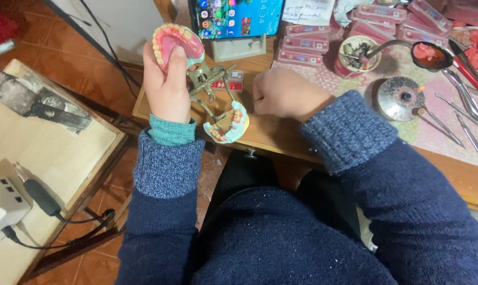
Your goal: The person works on a set of dentures mounted on an articulator, using a metal tool to scrape and shape the pink gum material. They repeatedly heat the tool over a small flame and apply it to the denture surface, occasionally separating the upper and lower halves to access different areas.
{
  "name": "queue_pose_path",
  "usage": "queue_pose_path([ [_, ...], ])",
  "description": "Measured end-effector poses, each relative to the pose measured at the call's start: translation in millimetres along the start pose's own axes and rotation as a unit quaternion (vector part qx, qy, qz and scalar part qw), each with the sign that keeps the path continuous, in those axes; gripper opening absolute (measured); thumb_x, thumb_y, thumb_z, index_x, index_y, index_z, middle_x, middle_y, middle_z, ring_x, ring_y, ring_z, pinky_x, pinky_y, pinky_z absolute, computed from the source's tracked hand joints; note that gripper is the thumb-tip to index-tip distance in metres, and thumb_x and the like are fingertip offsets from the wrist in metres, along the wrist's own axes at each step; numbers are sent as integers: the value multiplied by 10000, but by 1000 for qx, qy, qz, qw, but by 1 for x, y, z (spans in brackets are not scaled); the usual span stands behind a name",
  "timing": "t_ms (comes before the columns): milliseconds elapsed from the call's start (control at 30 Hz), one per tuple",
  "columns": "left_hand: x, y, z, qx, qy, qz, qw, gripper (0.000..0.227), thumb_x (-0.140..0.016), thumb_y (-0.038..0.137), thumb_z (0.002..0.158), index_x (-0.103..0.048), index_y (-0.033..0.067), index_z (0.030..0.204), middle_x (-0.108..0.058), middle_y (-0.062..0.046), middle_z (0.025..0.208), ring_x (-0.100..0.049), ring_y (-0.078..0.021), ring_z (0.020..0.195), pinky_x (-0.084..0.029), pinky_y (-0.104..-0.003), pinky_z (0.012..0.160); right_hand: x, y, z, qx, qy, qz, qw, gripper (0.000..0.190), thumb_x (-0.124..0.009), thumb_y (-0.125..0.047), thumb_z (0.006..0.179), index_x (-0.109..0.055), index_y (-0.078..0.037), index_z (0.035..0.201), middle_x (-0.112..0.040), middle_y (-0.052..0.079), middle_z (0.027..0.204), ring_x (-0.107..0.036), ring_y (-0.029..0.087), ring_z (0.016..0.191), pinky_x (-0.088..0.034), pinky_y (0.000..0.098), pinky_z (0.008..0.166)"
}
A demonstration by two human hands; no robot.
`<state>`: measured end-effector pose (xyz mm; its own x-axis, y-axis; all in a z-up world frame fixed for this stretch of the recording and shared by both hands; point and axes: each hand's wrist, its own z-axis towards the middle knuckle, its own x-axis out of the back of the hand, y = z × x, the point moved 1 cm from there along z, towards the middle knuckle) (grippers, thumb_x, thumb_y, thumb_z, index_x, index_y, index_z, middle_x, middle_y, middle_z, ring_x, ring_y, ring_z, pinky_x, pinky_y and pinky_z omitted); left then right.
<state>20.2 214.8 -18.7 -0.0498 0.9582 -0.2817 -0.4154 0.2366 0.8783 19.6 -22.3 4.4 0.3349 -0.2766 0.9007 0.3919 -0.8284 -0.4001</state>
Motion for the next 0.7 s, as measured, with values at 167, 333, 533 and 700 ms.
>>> queue_pose_path([
  [167,-18,6,-3,15,0,8,1000,233,-568,84,1079,-542,17,1301,-643,-60,1193,-623,-125,1025,-558,-275,899,1,-2,-24,5,64,-5,998,177,-756,-194,726,-716,-64,840,-718,158,796,-680,374,773,-541,476,702],
  [333,-47,-8,-12,35,-5,39,999,232,-562,94,1060,-551,16,1278,-658,-65,1190,-648,-138,1025,-580,-285,906,15,18,-75,8,165,44,985,187,-736,-146,758,-728,-43,914,-718,162,822,-690,353,767,-554,443,715],
  [533,-116,-24,-38,4,-42,10,999,244,-590,96,1060,-554,23,1290,-653,-65,1200,-630,-152,1081,-535,-312,1015,28,34,-140,-15,312,180,933,143,-710,-18,809,-734,-12,950,-706,99,943,-691,224,890,-546,345,799],
  [700,-166,-13,-59,24,-60,44,997,300,-628,130,1030,-546,1,1287,-691,-78,1142,-665,-154,1019,-562,-313,941,40,31,-160,-11,396,397,828,142,-692,53,906,-753,-7,1020,-668,30,1055,-642,132,980,-532,251,875],
])
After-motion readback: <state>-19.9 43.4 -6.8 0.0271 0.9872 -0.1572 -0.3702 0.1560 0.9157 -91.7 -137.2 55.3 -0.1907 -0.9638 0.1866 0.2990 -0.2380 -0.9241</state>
